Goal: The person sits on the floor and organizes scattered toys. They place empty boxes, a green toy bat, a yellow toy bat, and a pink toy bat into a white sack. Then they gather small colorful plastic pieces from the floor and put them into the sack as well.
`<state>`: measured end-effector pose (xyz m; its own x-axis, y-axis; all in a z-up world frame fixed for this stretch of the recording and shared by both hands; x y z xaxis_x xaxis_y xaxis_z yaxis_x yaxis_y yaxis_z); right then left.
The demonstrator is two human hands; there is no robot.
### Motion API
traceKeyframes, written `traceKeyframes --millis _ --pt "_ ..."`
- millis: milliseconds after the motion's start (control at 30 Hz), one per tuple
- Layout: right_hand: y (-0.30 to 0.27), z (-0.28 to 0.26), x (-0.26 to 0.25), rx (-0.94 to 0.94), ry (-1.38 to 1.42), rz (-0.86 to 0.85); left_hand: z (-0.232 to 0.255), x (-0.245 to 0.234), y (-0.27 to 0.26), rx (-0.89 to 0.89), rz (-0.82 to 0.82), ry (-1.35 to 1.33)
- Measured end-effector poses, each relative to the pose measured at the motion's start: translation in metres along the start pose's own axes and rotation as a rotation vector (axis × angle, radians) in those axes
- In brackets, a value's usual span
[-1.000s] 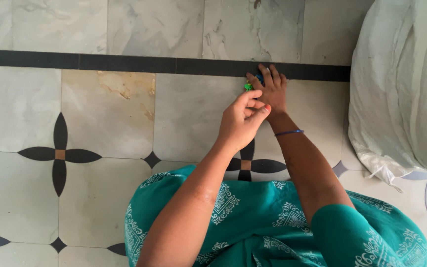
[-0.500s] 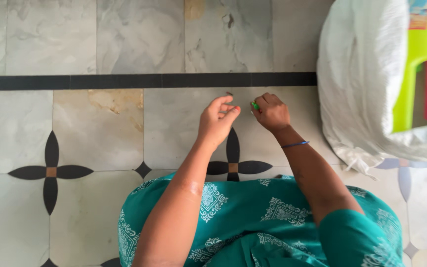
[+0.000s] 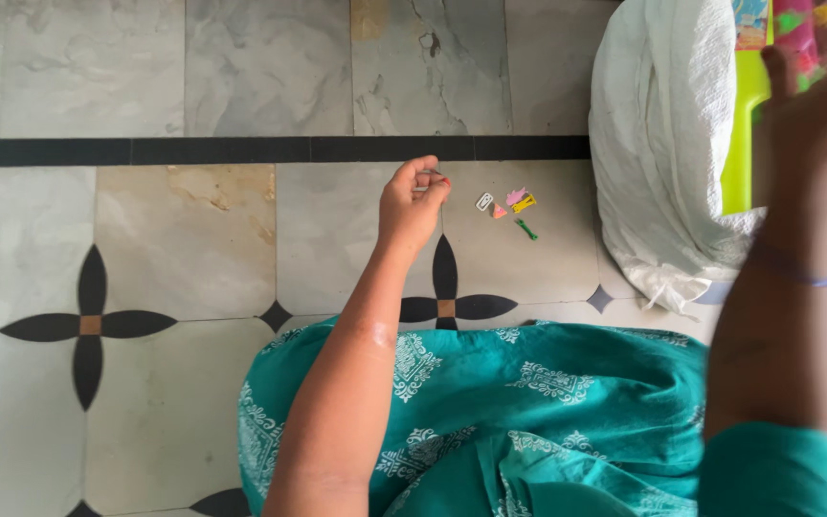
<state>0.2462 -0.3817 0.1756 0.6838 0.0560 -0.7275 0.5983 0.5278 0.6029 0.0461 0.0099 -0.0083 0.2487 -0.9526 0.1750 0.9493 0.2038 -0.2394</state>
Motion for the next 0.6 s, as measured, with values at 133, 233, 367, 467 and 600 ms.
traceKeyframes --millis 133,233,367,467,600 --pt "-0.07 -0.173 0.028 -0.046 0.267 -0.06 0.005 -0.001 -0.012 -0.035 0.015 0.029" --pt "-0.113 -0.28 0.073 0.281 0.722 -0.34 0.019 -0.004 -0.017 -0.022 0.029 0.017" --pt "-0.157 -0.309 0.114 0.652 0.479 -0.618 0.029 -0.001 -0.017 0.022 0.019 -0.113" --pt "-0.158 -0.327 0.13 0.399 0.451 -0.614 0.031 0.003 -0.021 0.076 -0.012 -0.105" --pt "-0.125 -0.365 0.148 0.048 0.865 -0.737 0.041 0.007 -0.022 0.071 -0.049 -0.081"
Point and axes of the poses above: each hand's wrist, its own y-axis towards the middle knuckle, its own x-axis out of the palm, z = x × y, the point moved 2 cm from there along y, towards the middle knuckle, and after that the axes turned 9 degrees about -z, right-handed, at the moved point
